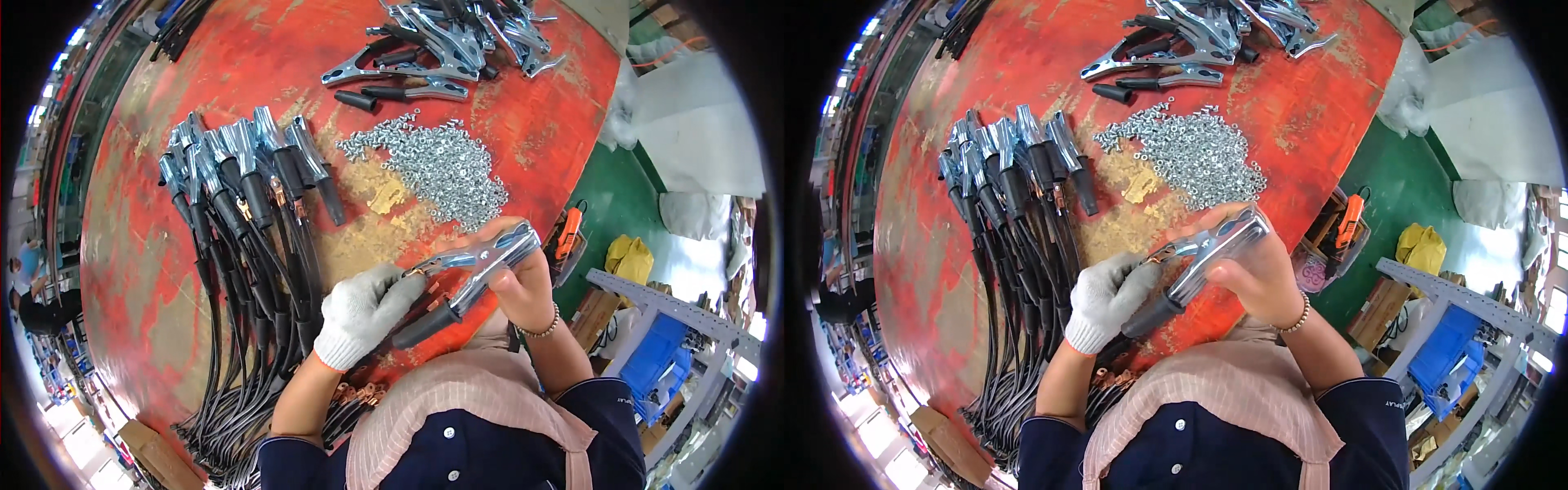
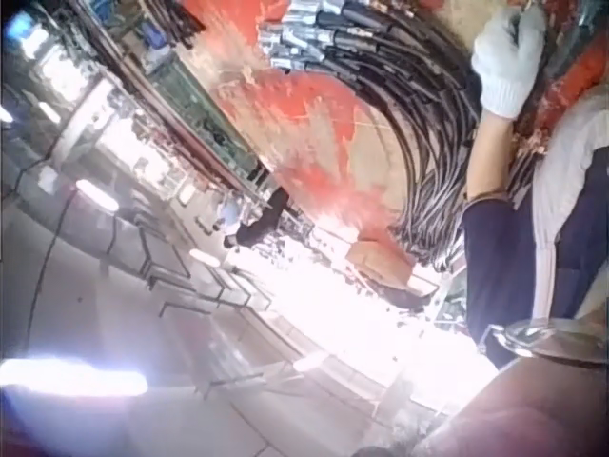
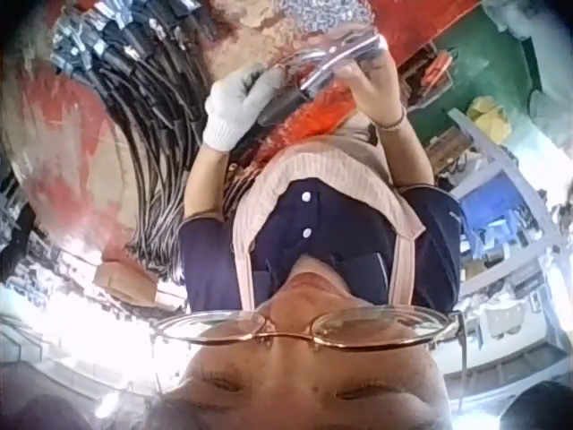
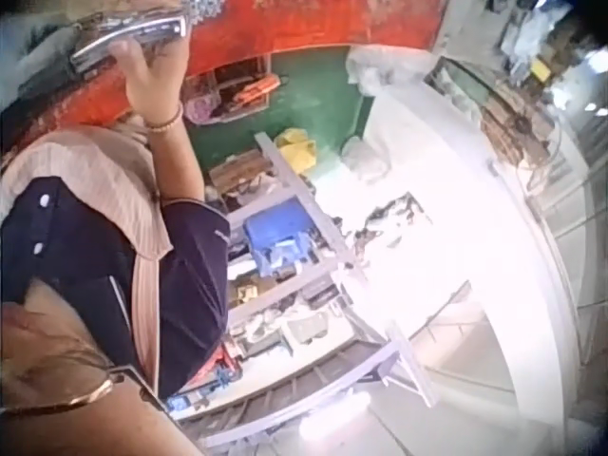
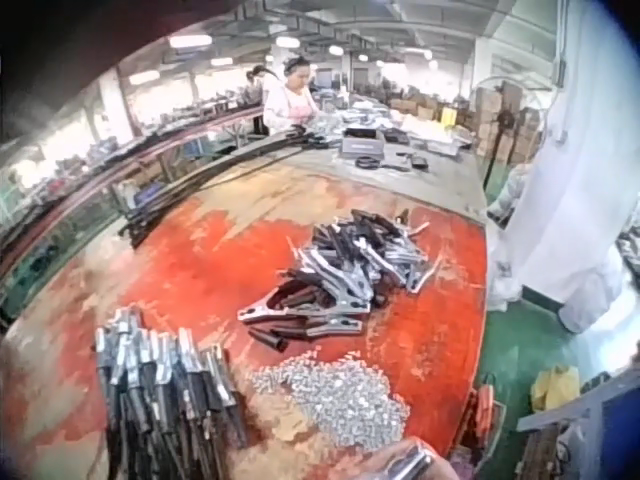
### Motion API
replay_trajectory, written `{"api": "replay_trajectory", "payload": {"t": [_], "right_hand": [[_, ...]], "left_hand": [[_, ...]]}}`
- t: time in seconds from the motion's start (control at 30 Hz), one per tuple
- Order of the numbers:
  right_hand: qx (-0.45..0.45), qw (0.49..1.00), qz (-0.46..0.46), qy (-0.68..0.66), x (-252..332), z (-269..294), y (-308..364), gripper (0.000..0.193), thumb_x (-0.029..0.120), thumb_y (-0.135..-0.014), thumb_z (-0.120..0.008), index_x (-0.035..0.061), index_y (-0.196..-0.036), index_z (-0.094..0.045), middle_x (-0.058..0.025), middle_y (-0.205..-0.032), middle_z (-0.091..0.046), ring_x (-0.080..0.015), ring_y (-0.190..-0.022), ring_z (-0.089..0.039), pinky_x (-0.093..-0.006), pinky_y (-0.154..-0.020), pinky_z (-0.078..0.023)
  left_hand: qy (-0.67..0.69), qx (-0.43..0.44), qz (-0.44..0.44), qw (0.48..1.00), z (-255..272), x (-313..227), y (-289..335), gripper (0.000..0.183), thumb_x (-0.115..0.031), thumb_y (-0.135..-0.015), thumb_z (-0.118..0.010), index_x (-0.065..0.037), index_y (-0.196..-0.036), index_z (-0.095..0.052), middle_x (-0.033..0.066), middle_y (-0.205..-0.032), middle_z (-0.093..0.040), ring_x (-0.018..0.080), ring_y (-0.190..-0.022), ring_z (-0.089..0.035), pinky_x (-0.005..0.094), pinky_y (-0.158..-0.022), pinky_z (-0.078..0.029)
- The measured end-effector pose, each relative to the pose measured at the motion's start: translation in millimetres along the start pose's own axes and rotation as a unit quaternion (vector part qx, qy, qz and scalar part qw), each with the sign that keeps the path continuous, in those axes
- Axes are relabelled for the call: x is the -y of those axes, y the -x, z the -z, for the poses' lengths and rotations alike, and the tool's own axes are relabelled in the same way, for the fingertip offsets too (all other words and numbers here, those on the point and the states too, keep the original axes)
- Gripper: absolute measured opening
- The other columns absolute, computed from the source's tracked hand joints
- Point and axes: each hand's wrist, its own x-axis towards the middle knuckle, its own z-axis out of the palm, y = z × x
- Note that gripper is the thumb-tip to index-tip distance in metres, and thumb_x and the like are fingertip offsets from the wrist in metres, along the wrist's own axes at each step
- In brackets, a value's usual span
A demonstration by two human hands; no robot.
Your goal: Assembling alligator clips onto electrical cables at a production workstation.
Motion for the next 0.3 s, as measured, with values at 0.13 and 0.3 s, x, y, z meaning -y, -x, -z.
{"api": "replay_trajectory", "payload": {"t": [0.13,0.3], "right_hand": [[0.015,1.0,0.001,-0.008,0.6,1.2,-1.2,0.052,0.028,-0.087,-0.072,0.0008,-0.12,-0.043,-0.0172,-0.117,-0.061,-0.0325,-0.118,-0.057,-0.0447,-0.1,-0.044],[0.014,1.0,-0.02,-0.018,-0.7,1.4,-3.6,0.054,0.028,-0.086,-0.073,0.0011,-0.121,-0.043,-0.0185,-0.12,-0.061,-0.0301,-0.119,-0.057,-0.0422,-0.102,-0.043]], "left_hand": [[0.011,-0.007,0.001,1.0,-1.6,1.7,-0.3,0.033,-0.039,-0.089,-0.063,-0.007,-0.095,-0.071,0.0132,-0.07,-0.066,0.0198,-0.065,-0.067,0.0324,-0.062,-0.051],[0.016,-0.002,0.011,1.0,-2.4,5.2,-3.1,0.036,-0.041,-0.089,-0.063,-0.007,-0.1,-0.071,0.0137,-0.074,-0.068,0.0207,-0.068,-0.068,0.0329,-0.064,-0.051]]}}
